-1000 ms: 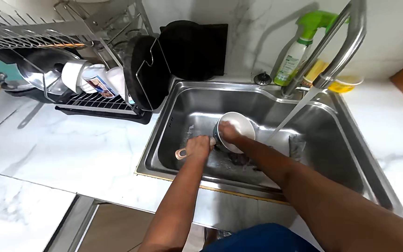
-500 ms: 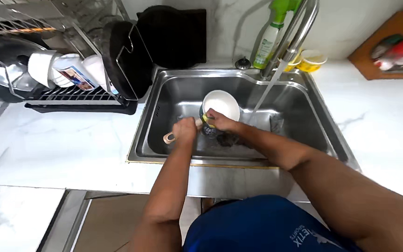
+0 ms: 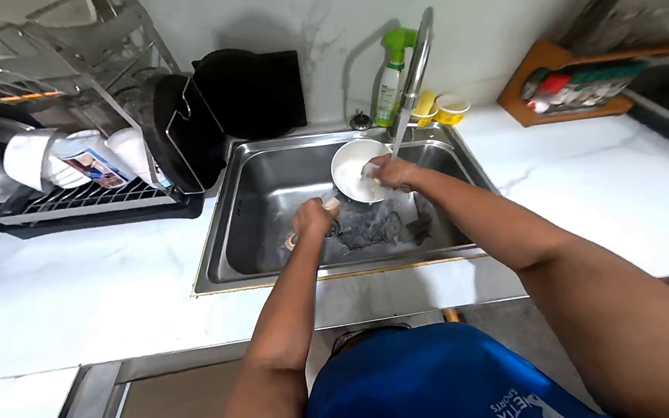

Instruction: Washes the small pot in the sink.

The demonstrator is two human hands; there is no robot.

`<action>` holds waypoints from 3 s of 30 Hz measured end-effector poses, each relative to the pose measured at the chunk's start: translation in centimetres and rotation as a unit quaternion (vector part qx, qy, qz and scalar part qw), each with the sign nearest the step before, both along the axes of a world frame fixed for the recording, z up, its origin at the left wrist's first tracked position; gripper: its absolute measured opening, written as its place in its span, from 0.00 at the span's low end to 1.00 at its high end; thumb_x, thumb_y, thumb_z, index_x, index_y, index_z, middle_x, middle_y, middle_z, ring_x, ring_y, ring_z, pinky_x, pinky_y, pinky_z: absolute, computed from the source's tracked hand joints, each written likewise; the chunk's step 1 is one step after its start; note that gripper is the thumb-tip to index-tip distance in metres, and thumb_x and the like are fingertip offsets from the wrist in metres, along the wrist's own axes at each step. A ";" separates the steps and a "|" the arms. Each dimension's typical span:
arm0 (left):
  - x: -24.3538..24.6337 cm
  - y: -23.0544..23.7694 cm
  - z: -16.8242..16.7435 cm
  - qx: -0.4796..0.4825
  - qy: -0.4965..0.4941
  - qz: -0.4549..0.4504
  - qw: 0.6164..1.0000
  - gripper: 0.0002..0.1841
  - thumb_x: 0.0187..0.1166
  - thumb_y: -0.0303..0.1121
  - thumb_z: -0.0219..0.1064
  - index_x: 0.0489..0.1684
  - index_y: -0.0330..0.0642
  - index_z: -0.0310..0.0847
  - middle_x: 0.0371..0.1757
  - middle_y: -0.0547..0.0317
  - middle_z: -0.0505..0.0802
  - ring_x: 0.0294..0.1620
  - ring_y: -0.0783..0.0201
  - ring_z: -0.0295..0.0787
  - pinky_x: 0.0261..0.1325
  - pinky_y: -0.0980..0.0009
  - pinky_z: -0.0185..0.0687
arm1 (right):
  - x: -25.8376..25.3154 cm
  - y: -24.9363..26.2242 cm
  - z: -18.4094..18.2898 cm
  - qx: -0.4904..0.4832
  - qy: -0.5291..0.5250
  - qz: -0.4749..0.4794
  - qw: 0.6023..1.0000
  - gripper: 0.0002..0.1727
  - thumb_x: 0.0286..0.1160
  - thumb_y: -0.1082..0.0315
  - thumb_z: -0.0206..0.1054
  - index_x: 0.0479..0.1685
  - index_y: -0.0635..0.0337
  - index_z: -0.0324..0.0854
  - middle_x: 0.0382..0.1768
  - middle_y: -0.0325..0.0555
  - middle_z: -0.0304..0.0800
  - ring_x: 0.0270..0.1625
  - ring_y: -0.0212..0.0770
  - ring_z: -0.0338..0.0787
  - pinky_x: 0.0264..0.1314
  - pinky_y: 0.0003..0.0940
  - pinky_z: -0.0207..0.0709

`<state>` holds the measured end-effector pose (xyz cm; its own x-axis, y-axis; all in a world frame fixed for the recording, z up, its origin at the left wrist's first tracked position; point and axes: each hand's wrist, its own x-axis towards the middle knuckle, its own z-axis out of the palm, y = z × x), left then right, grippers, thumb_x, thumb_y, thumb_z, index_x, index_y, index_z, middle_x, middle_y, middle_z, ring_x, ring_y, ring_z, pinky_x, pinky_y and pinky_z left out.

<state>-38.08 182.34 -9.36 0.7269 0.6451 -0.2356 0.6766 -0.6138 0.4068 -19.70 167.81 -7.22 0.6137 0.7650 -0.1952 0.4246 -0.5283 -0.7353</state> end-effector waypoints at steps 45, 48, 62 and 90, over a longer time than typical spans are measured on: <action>0.9 -5.6 0.2 0.271 -0.059 -0.143 0.950 0.13 0.81 0.40 0.68 0.46 0.37 0.89 0.43 0.42 0.96 0.50 0.41 0.94 0.58 0.42 0.81 | 1.5 -2.0 -12.3 -0.020 0.028 0.087 0.996 0.26 0.83 0.68 0.65 0.78 0.70 0.73 0.67 0.70 0.85 0.70 0.61 0.85 0.76 0.59 0.75; 1.5 -5.1 -0.7 0.353 -0.154 -0.202 0.900 0.07 0.80 0.29 0.67 0.40 0.33 0.88 0.38 0.40 0.94 0.45 0.39 0.94 0.49 0.43 0.83 | -0.4 -2.4 -6.5 0.196 0.267 -0.034 0.943 0.17 0.77 0.79 0.59 0.64 0.64 0.74 0.48 0.47 0.85 0.45 0.35 0.86 0.50 0.32 0.83; 12.0 -9.3 10.9 0.009 0.062 -0.279 0.958 0.16 0.81 0.32 0.66 0.56 0.25 0.83 0.56 0.32 0.89 0.58 0.40 0.87 0.61 0.40 0.81 | 0.3 -5.6 -2.3 0.516 0.452 -0.393 0.612 0.19 0.82 0.76 0.59 0.70 0.62 0.66 0.52 0.55 0.83 0.49 0.46 0.89 0.52 0.44 0.88; 0.7 -3.3 5.7 0.023 0.114 -0.166 0.979 0.21 0.75 0.46 0.74 0.53 0.35 0.87 0.51 0.38 0.92 0.49 0.42 0.91 0.54 0.39 0.84 | -3.3 1.3 2.1 -0.118 0.013 0.078 0.990 0.17 0.88 0.58 0.61 0.51 0.64 0.86 0.42 0.51 0.91 0.39 0.43 0.88 0.45 0.47 0.81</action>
<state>-37.40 179.05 -3.65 0.8305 0.3959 -0.3918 0.5063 -0.8298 0.2347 -23.01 169.16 -5.13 0.4834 0.7819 -0.3936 0.4969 -0.6153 -0.6119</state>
